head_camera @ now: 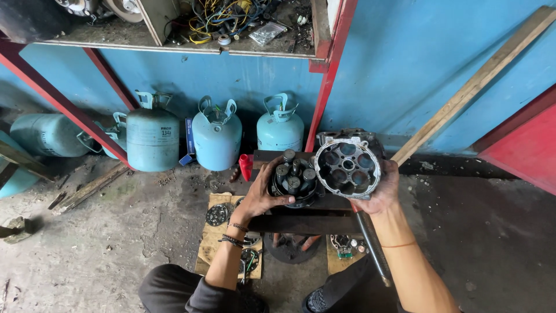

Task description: Disassembling a mechanical component by removing the outer housing and inspecting the internal assembly

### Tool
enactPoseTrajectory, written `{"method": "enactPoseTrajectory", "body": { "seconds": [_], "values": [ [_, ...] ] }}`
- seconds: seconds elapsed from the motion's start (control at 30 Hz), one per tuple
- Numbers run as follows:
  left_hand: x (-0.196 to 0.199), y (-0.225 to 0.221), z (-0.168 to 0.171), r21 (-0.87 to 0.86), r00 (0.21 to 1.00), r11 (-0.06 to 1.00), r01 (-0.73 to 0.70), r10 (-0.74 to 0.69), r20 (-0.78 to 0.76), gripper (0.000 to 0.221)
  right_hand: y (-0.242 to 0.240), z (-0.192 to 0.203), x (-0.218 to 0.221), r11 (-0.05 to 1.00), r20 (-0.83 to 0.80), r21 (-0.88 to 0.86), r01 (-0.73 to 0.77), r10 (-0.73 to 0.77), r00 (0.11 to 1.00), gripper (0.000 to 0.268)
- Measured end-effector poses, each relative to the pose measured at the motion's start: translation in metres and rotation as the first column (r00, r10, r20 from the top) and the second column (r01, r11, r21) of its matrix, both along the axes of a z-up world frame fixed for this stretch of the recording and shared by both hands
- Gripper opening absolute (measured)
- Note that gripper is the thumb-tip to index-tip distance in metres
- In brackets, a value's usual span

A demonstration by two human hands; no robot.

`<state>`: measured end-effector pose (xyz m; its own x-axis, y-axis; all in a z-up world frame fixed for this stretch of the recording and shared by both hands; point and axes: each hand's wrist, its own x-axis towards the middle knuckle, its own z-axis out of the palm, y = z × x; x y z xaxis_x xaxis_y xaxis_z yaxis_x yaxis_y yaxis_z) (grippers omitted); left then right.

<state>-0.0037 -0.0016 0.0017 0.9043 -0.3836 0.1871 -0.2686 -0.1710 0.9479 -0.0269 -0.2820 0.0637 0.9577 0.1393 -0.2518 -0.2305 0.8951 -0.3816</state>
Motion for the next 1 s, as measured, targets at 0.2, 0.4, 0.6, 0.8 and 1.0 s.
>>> {"method": "enactPoseTrajectory", "body": {
  "seconds": [0.2, 0.4, 0.6, 0.8, 1.0],
  "values": [
    [-0.003, 0.001, 0.005, 0.026, 1.0, 1.0, -0.015, 0.015, -0.013, 0.126, -0.012, -0.016, 0.0, 0.998, 0.004, -0.033, 0.047, -0.047, 0.999, 0.032],
    [-0.002, 0.001, 0.001, 0.024, 1.0, 1.0, -0.019, 0.019, -0.001, 0.125, -0.01, -0.008, -0.016, 0.996, 0.052, -0.065, 0.067, -0.063, 0.997, 0.029],
    [-0.002, 0.001, 0.001, 0.042, 1.0, 0.999, -0.03, 0.03, -0.004, 0.125, -0.019, -0.036, -0.007, 0.998, 0.023, -0.002, 0.057, -0.057, 0.998, 0.029],
    [0.0, 0.002, -0.017, 0.025, 0.997, 0.998, -0.053, 0.051, 0.063, 0.126, -0.015, -0.017, -0.02, 0.998, 0.143, -0.051, -0.029, 0.036, 0.989, 0.033],
    [-0.009, 0.005, -0.01, -0.164, 0.986, 0.983, -0.084, 0.106, 0.126, 0.118, -0.007, -0.009, -0.029, 1.0, 0.113, -0.013, -0.028, 0.029, 0.993, 0.019]
  ]
}}
